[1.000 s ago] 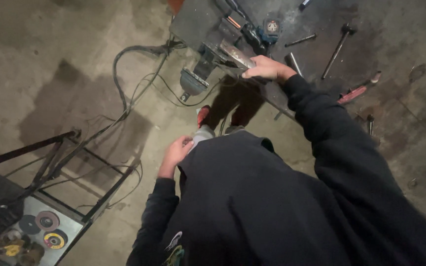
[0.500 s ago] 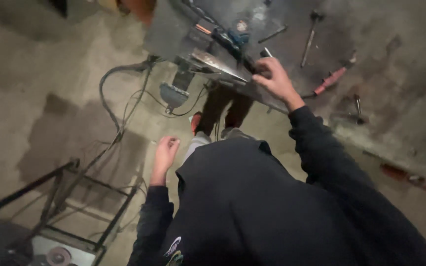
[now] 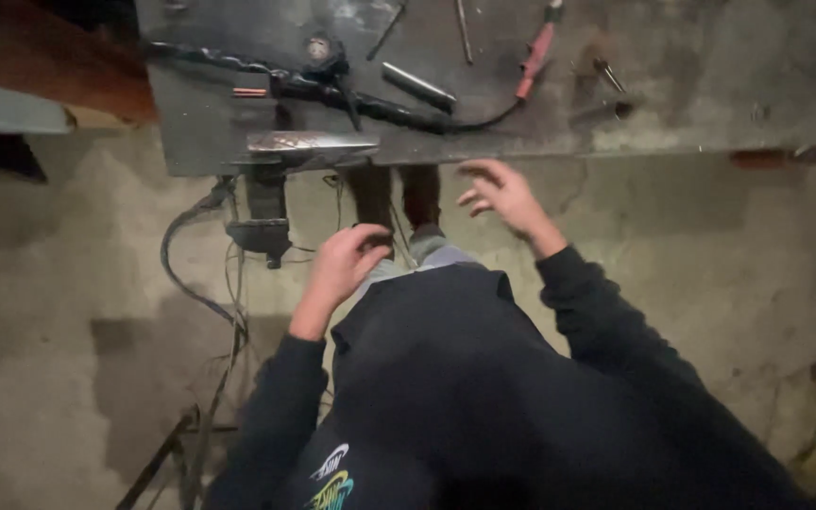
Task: The person picks up a cylindrical metal part and a smaller metal ring from a workbench. They insert the ring into the cylinder and rotate the assembly to check the fit. The person then picks up a second metal cylinder and places it on the table.
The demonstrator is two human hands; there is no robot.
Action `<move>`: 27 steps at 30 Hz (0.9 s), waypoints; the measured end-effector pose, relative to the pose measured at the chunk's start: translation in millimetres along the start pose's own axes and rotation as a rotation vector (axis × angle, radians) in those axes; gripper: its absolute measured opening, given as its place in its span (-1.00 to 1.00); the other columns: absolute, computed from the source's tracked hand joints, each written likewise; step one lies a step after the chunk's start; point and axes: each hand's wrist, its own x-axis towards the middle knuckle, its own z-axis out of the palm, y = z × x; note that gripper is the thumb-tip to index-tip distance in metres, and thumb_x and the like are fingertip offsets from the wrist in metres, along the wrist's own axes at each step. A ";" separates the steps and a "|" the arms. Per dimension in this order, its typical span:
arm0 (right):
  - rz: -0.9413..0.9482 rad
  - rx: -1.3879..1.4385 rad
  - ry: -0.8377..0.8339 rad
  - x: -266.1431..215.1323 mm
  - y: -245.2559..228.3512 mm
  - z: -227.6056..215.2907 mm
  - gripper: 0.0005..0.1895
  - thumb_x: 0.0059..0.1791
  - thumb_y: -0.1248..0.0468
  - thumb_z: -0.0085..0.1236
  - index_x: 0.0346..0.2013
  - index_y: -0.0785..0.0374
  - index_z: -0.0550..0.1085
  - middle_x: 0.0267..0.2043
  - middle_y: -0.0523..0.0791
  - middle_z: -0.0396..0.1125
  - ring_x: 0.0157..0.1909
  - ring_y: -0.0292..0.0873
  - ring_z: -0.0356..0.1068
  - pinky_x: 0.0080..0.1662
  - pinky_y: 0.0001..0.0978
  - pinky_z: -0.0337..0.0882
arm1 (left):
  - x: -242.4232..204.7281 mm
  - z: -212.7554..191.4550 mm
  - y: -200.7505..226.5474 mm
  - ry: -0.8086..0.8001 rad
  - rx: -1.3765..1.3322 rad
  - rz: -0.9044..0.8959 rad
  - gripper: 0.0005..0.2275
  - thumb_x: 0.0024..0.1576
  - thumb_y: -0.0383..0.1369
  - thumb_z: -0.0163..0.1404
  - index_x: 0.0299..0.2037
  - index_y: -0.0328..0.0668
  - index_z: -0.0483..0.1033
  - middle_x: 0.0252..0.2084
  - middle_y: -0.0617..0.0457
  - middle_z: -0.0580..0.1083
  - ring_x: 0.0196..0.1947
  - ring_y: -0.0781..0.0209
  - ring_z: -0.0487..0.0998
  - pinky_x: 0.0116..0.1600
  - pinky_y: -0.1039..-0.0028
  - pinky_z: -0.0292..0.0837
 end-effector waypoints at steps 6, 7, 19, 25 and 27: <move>-0.169 0.537 -0.181 -21.0 3.8 79.3 -0.24 0.14 -0.14 -0.04 0.51 0.15 0.06 0.49 0.05 0.09 0.47 0.08 0.15 0.41 0.01 0.24 | 49.2 25.1 83.1 -0.207 0.311 0.634 -0.34 -0.05 -0.16 0.22 0.30 -0.13 0.35 0.27 -0.13 0.43 0.33 -0.11 0.38 0.39 0.08 0.18; -0.165 0.542 -0.179 -26.9 -6.6 79.8 -0.24 0.14 -0.14 -0.04 0.51 0.15 0.06 0.49 0.05 0.09 0.47 0.08 0.15 0.41 0.01 0.24 | 47.7 35.1 76.5 -0.213 0.310 0.630 -0.34 -0.05 -0.16 0.22 0.30 -0.13 0.35 0.27 -0.13 0.43 0.33 -0.11 0.38 0.39 0.08 0.18; -0.177 -0.040 0.164 77.4 5.3 -53.0 -0.53 0.11 -0.03 0.15 0.16 0.20 0.38 0.05 -0.04 0.39 0.16 0.03 0.39 0.16 0.06 0.45 | -8.6 3.9 -13.2 -0.248 0.416 -0.065 -0.64 0.16 -0.09 0.07 0.09 -0.04 0.58 0.00 -0.04 0.58 0.00 -0.10 0.57 0.03 0.15 0.47; -0.539 -1.151 0.283 171.6 -32.8 -16.7 -0.58 -0.09 0.08 0.35 -0.06 0.25 0.51 -0.07 -0.01 0.42 0.04 0.09 0.38 0.00 -0.02 0.38 | -41.8 23.8 -15.6 -0.010 0.391 -0.113 -0.70 0.14 -0.15 0.11 0.03 0.00 0.58 -0.05 -0.07 0.58 -0.08 -0.12 0.59 -0.05 0.17 0.50; -0.442 -1.405 0.244 190.0 -39.6 -3.1 -0.56 -0.18 0.05 0.39 -0.15 0.22 0.52 -0.14 -0.01 0.42 -0.01 0.12 0.39 -0.11 0.06 0.35 | -37.9 22.3 15.1 -0.013 0.332 -0.179 -0.70 0.15 -0.20 0.09 0.07 0.00 0.58 -0.06 -0.06 0.59 -0.07 -0.14 0.58 -0.04 0.17 0.49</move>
